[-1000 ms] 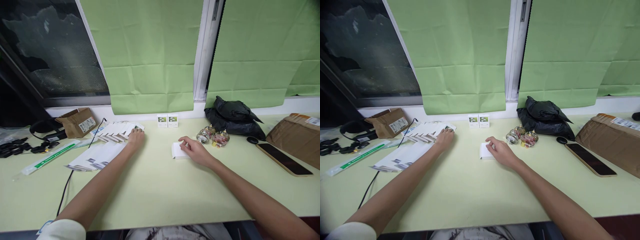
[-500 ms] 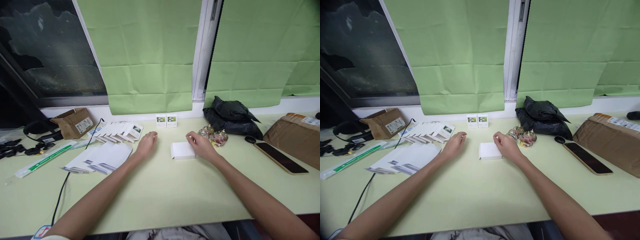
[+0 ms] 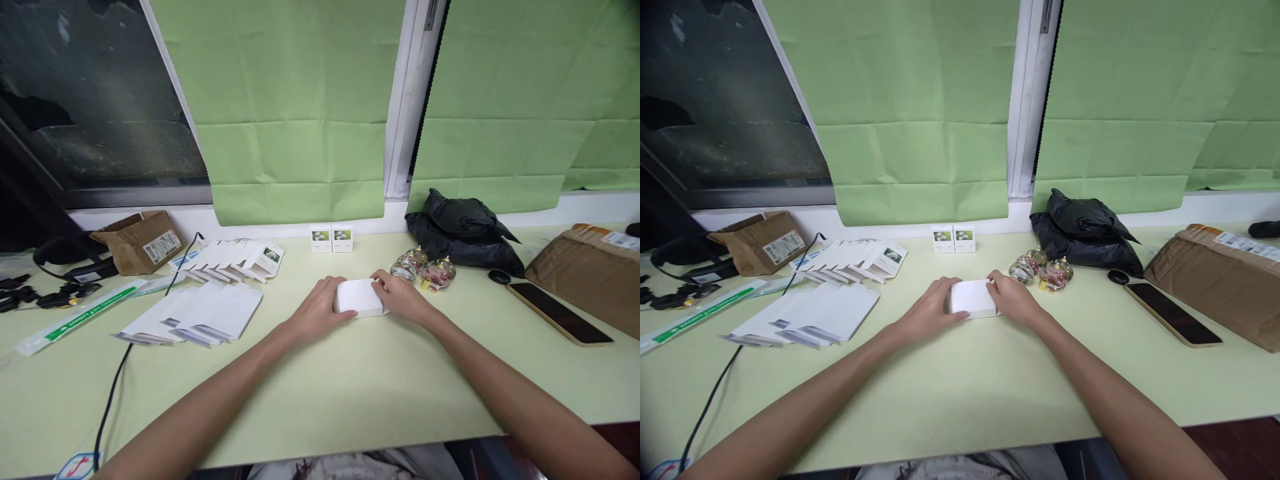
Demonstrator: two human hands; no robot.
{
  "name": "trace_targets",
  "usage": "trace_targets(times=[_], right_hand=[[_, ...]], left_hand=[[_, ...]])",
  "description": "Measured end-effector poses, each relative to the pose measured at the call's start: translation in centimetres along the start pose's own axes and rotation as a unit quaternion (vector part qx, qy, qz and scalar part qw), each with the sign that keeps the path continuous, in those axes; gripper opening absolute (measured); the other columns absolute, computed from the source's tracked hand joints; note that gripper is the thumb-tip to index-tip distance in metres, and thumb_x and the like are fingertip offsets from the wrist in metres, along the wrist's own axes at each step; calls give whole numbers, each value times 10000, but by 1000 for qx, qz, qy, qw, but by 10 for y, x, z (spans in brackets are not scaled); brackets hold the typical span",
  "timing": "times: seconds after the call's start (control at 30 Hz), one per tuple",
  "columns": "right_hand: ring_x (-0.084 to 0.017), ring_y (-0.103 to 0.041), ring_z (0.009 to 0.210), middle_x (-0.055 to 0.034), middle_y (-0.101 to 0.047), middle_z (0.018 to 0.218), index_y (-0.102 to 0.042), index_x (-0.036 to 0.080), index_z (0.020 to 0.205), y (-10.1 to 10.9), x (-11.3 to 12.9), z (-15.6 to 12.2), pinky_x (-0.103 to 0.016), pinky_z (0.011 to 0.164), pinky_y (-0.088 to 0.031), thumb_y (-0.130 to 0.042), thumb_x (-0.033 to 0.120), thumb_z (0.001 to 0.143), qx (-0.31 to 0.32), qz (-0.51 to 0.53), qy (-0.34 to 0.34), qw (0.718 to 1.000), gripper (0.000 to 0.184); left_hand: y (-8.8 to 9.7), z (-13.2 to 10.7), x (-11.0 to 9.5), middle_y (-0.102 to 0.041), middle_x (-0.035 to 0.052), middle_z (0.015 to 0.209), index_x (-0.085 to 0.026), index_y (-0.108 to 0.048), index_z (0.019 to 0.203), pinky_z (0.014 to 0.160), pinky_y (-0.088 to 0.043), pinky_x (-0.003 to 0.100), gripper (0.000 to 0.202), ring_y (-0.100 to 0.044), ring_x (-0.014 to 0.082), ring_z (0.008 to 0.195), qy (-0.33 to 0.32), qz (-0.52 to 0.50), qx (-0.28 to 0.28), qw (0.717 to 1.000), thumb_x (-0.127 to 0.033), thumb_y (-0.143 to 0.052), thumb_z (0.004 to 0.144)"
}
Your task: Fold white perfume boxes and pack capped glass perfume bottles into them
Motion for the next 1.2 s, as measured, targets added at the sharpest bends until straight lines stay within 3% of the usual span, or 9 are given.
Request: trace_targets(times=[0.13,0.27,0.4,0.5,0.67,0.8,0.9,1.07,1.2], right_hand=[[-207,-628,903,-34,-710,1003,-667,237,1113,-1,16,1,-309,752,-459,-404,413,1061,15,165,60,984,321],[-184,-612,843,-37,-682,1001,-649,225,1201,-5,13,5,-304,723,-502,-411,458,1055,30,298,45,953,364],[-211,-642,1057,-69,-666,1228,-658,253,1284,-10,18,1,-367,930,-529,-623,473,979,52,265,94,958,378],[-263,-609,1227,-84,-620,1388,-637,291,1375,-22,29,-6,-430,1065,-486,-801,464,862,94,209,154,961,566],[-323,-570,1282,-113,-633,1423,-536,289,1506,-40,41,-7,-494,1105,-433,-799,475,876,89,86,225,966,708],[-317,-607,1152,-130,-686,1297,-561,254,1473,-41,43,-4,-478,1033,-455,-727,454,936,81,34,235,968,596],[-306,-599,1133,-143,-676,1277,-575,213,1425,-34,44,-7,-431,991,-466,-706,358,939,81,28,241,967,524],[-310,-574,1175,-139,-661,1273,-576,191,1407,-22,24,-3,-408,1001,-452,-665,300,940,56,-10,154,986,487],[-315,-584,1216,-128,-654,1295,-580,215,1399,-17,6,2,-397,1012,-449,-660,443,955,41,-29,97,994,506]], left_hand=[[17,-12,-10,-565,112,1385,-275,-487,1400,1017,-526,483,671,-551,336,1284,-76,29,-28,996,-322,-821,820],[17,-35,-17,-549,132,1394,-291,-453,1434,972,-564,473,583,-599,313,1249,-158,79,-42,983,-306,-734,923],[11,-58,-29,-660,124,1266,-280,-566,1293,885,-578,413,279,-684,269,1104,-273,135,-32,952,-266,-606,1018],[9,-65,-35,-742,112,1095,-246,-608,1218,807,-570,388,196,-722,247,943,-314,142,-25,938,-258,-605,1021],[7,-62,-34,-779,108,1017,-231,-637,1241,798,-575,399,263,-751,259,908,-265,112,-10,958,-361,-634,1012],[13,-60,-36,-782,103,1119,-254,-585,1383,878,-580,407,375,-758,263,993,-242,77,-21,967,-345,-621,1022],[19,-58,-33,-782,93,1102,-253,-576,1401,857,-580,379,381,-759,245,957,-225,79,-24,971,-340,-604,1031],[38,-53,-23,-757,87,1119,-234,-599,1378,804,-557,300,357,-723,194,927,-174,7,-77,982,-321,-590,1032],[59,-45,0,-724,81,1257,-232,-682,1273,828,-528,266,307,-683,201,1045,-24,-117,-167,979,-385,-612,1018]])
Point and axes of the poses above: each hand's wrist, its own z-axis towards the middle knuckle, its own y-axis out of the back of the hand, x = y × z, the point moved 7 cm from there along z, towards the middle knuckle
